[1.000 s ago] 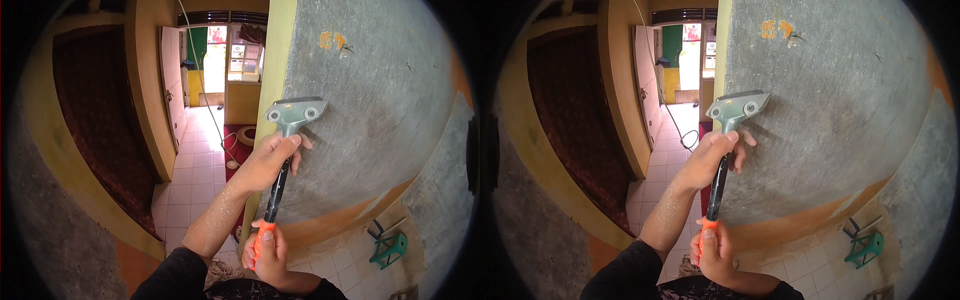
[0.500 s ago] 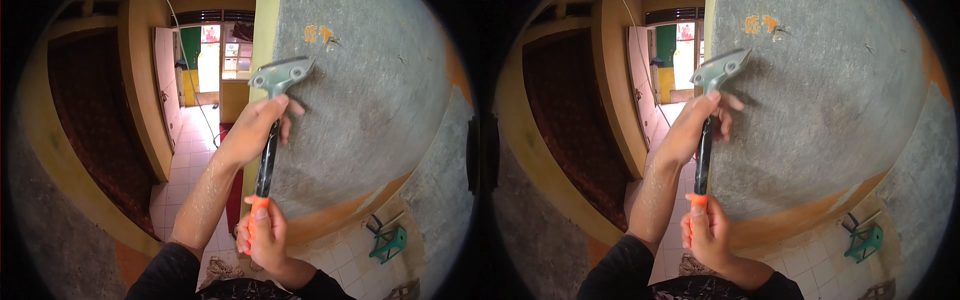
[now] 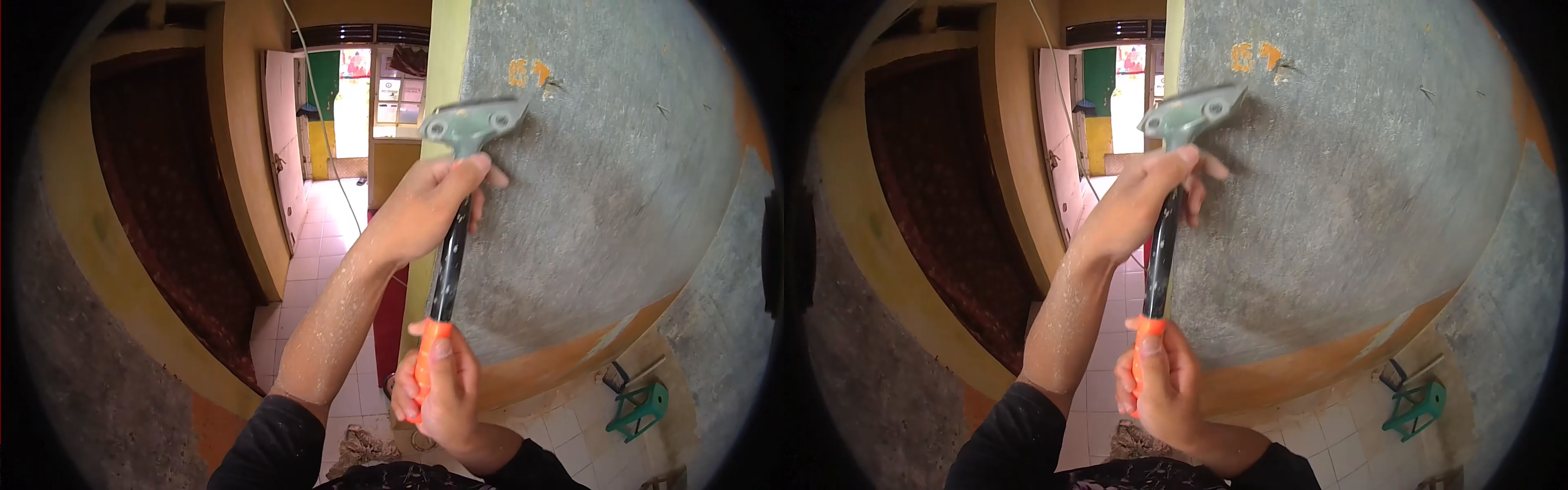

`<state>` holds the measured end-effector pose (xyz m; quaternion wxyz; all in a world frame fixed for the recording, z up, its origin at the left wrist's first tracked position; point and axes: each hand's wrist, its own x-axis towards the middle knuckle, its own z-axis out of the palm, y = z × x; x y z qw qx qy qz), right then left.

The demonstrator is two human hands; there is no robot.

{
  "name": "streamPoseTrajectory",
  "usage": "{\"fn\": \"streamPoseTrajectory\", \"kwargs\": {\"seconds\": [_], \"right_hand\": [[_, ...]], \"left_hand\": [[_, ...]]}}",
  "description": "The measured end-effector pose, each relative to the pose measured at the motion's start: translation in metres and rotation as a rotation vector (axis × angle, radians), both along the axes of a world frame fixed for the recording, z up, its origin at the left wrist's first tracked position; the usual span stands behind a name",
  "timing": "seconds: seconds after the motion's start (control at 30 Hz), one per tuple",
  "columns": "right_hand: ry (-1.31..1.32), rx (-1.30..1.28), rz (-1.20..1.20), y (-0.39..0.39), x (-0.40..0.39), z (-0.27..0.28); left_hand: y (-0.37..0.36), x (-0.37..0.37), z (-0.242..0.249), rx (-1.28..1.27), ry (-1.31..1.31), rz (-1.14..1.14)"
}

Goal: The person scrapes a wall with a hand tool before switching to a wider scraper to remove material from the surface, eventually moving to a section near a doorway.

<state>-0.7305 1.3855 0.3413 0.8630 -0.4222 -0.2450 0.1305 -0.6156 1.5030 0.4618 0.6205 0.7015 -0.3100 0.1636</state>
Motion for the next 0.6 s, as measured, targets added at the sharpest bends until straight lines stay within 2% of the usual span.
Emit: {"fn": "streamPoseTrajectory", "kwargs": {"seconds": [0.1, 0.33, 0.5, 0.6], "right_hand": [[0.025, 0.009, 0.008, 0.000, -0.006, -0.010], [-0.028, 0.028, 0.071, -0.007, 0.009, 0.025], [0.008, 0.023, 0.072, -0.008, 0.000, 0.014], [-0.017, 0.005, 0.059, -0.007, 0.003, 0.014]], "left_hand": [[-0.002, -0.005, -0.013, -0.010, 0.081, -0.024], [-0.006, 0.000, 0.027, 0.005, -0.009, 0.046], [-0.006, -0.006, 0.011, 0.017, 0.046, 0.018], [-0.007, -0.002, 0.024, 0.004, -0.008, 0.028]]}}
